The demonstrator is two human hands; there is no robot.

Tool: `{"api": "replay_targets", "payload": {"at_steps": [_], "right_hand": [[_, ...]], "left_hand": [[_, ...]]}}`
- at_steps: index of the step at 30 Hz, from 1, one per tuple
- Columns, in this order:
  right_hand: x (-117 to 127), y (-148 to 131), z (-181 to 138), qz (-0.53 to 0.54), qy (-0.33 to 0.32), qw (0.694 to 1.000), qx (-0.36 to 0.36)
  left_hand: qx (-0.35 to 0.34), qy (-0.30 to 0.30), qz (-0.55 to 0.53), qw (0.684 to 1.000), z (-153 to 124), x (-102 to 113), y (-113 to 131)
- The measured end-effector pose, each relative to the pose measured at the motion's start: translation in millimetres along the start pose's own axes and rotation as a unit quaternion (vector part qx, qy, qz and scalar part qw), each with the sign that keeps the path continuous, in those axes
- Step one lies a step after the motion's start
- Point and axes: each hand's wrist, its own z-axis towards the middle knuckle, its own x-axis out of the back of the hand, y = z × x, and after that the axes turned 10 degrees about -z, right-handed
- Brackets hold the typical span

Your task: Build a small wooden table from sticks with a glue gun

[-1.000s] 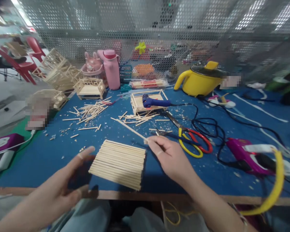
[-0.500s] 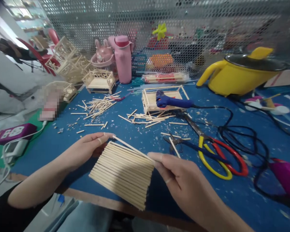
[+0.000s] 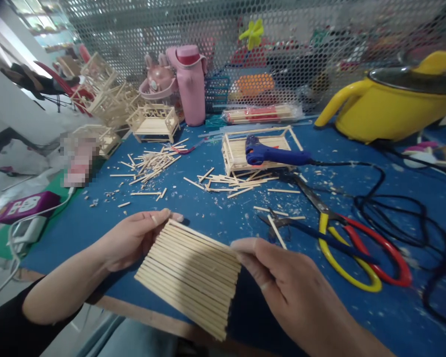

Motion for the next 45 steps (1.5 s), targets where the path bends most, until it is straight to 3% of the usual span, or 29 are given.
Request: {"api": "replay_targets", "payload": {"at_steps": [9, 18, 23, 31, 36, 41, 45], "right_hand": [[-1.2, -3.5, 6.1, 0.020, -0.037, 0.999, -0.002], [-2.5, -10.6, 10.3, -0.007, -0.012, 1.000, 0.002], [-1.3, -12.4, 9.3, -0.003, 0.009, 1.000, -0.006], [3.0, -16.4, 4.7, 0.103, -0.055, 0.988, -0.099], [9.2, -31.2, -2.3, 0.185, -0.002, 0.968, -0.169], [3.3, -46.9, -8.2, 0.343, 0.062, 0.908, -0.231], [-8.7, -55.1, -8.3, 0.387, 0.124, 0.875, -0.263]], "left_hand": [[-0.002, -0.007, -0.018, 1.000, 0.2, 1.6, -1.6], [0.002, -0.033, -0.025, 0.999, -3.5, -6.9, -4.7], [0.000, 0.003, -0.016, 1.000, -6.9, -12.3, -7.7], [-0.007, 0.065, -0.021, 0.998, -18.2, -18.5, -12.5], [-0.121, 0.076, -0.004, 0.990, -34.5, -17.9, -22.6], [-0.225, 0.070, 0.002, 0.972, -45.9, -20.6, -35.6], [-0.288, 0.070, 0.034, 0.954, -47.2, -17.4, -43.8]]}}
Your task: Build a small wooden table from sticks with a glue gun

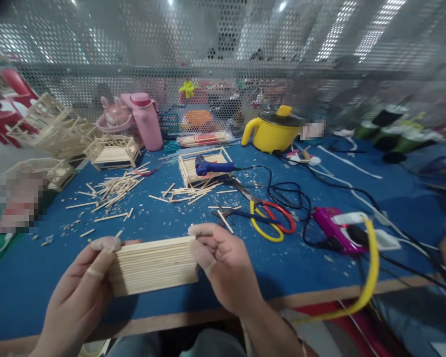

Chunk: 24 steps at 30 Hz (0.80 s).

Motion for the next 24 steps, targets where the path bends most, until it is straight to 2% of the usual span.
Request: {"api": "replay_targets", "payload": {"at_steps": [4, 12, 16, 20, 24], "right_hand": [[-9.4, 4.0, -1.2, 0.003, 0.054, 0.999, 0.009], [-15.4, 5.8, 3.3, 0.009, 0.087, 0.994, 0.062], [-12.5, -2.6, 14.3, 0.030, 0.101, 0.992, 0.068], [-6.8, -20.7, 43.0, 0.060, 0.079, 0.990, 0.098], [-4.3, -29.4, 73.1, 0.141, 0.062, 0.977, 0.146]], "left_hand": [[-0.019, -0.018, 0.012, 1.000, 1.0, 5.1, -5.6], [0.035, -0.096, -0.076, 0.992, 9.3, 12.1, -2.0], [0.045, -0.092, -0.117, 0.988, 18.4, 4.5, 9.2], [-0.015, -0.102, -0.142, 0.984, 34.6, -13.5, 31.2], [-0.075, -0.150, -0.144, 0.975, 53.3, -28.3, 44.7]]}}
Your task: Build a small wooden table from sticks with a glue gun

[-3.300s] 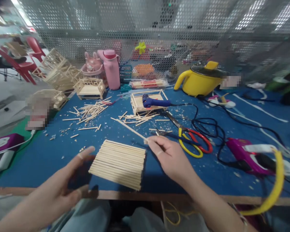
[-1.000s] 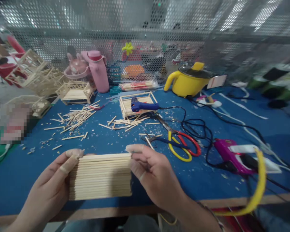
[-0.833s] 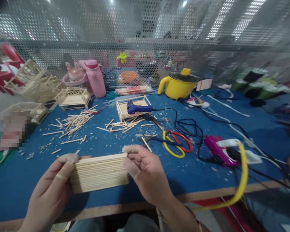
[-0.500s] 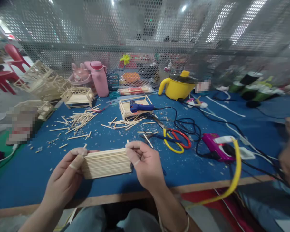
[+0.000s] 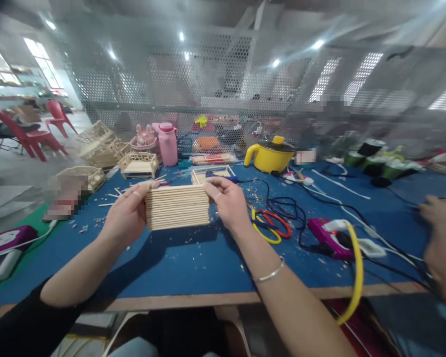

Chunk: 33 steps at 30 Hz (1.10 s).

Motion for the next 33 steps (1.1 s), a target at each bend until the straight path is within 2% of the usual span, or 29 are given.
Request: {"api": "replay_targets", "payload": {"at_steps": [3, 6, 9, 14, 19, 26, 33], "right_hand": [[-1.4, 10.7, 6.0, 0.038, 0.005, 0.999, -0.002], [-2.2, 21.5, 1.0, 0.045, 0.012, 0.999, -0.027], [-2.5, 25.8, -4.0, 0.040, 0.012, 0.999, -0.023], [-3.1, 25.0, -6.0, 0.035, 0.033, 0.999, -0.004], [-5.8, 24.8, -7.7, 0.031, 0.047, 0.998, -0.001], [-7.8, 23.8, -10.2, 0.044, 0.033, 0.998, 0.003], [-8.5, 23.4, -11.6, 0.075, -0.002, 0.997, -0.025]], "left_hand": [[0.002, -0.024, 0.019, 1.000, 11.1, 5.8, -7.8], [0.002, -0.013, 0.018, 1.000, 15.7, 17.9, -18.8], [0.002, -0.018, 0.016, 1.000, 14.6, 25.8, -24.0], [-0.019, -0.045, 0.018, 0.999, 9.3, 26.5, -23.5], [-0.031, -0.025, 0.014, 0.999, 10.6, 29.7, -26.9], [-0.038, 0.003, 0.060, 0.997, 11.9, 35.5, -28.7], [-0.092, 0.005, 0.134, 0.987, 5.4, 32.4, -24.2]]}}
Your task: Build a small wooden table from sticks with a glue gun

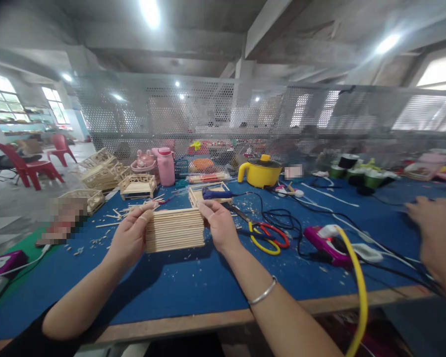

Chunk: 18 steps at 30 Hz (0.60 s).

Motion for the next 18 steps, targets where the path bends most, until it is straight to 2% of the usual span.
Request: {"api": "replay_targets", "payload": {"at_steps": [5, 10, 18], "right_hand": [[-0.9, -1.9, -1.5, 0.017, 0.003, 1.000, -0.013], [-0.3, -3.8, -0.5, 0.030, 0.010, 0.999, -0.014], [-0.7, -6.2, -0.8, 0.039, 0.008, 0.999, -0.014]], "left_hand": [[-0.002, -0.002, 0.002, 1.000, -1.0, 0.3, -1.1], [0.036, -0.036, -0.053, 0.997, -1.9, -2.7, 0.8], [0.098, -0.007, -0.146, 0.984, -0.8, -5.4, 7.3]]}}
